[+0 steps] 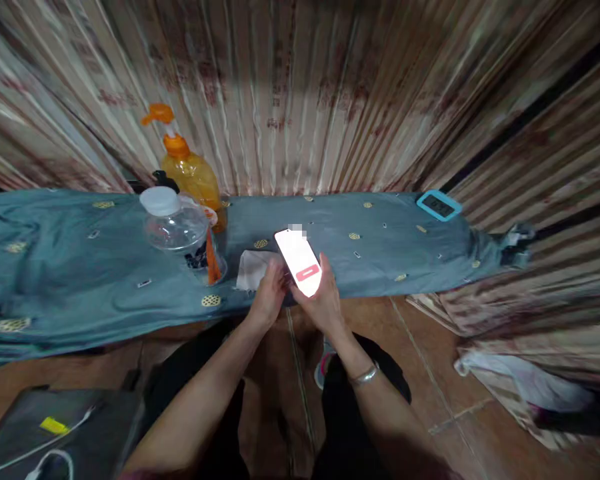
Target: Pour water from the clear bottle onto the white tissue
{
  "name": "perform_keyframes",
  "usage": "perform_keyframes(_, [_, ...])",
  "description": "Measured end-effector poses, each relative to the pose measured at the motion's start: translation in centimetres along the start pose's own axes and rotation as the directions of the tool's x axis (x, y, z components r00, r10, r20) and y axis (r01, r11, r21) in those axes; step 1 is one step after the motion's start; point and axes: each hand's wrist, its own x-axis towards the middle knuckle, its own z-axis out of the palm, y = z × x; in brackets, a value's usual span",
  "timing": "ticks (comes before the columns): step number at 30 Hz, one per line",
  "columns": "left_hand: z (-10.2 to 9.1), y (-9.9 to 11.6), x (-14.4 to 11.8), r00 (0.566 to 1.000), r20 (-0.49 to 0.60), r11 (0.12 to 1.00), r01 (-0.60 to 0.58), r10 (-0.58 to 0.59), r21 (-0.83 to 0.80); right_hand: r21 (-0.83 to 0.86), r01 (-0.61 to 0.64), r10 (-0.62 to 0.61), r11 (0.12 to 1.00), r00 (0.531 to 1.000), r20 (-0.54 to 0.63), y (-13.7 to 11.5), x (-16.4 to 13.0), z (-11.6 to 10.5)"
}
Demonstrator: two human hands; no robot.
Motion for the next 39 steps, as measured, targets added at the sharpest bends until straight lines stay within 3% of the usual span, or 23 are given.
perform_keyframes(7, [0.01,0.03,-0.17,0.996,-0.057,0.998,0.068,-0.068,0.003,-0.004,-0.005,0.005,1.000,1.000,-0.012,0.52,0.01,-0.45])
perform_keyframes(39, [0.18,0.34,-0.52,0.997,-0.059,0.998,0.055,-0.055,0.001,-0.035,0.021,-0.022,0.999,1.000,-0.007,0.54,-0.06,-0.10])
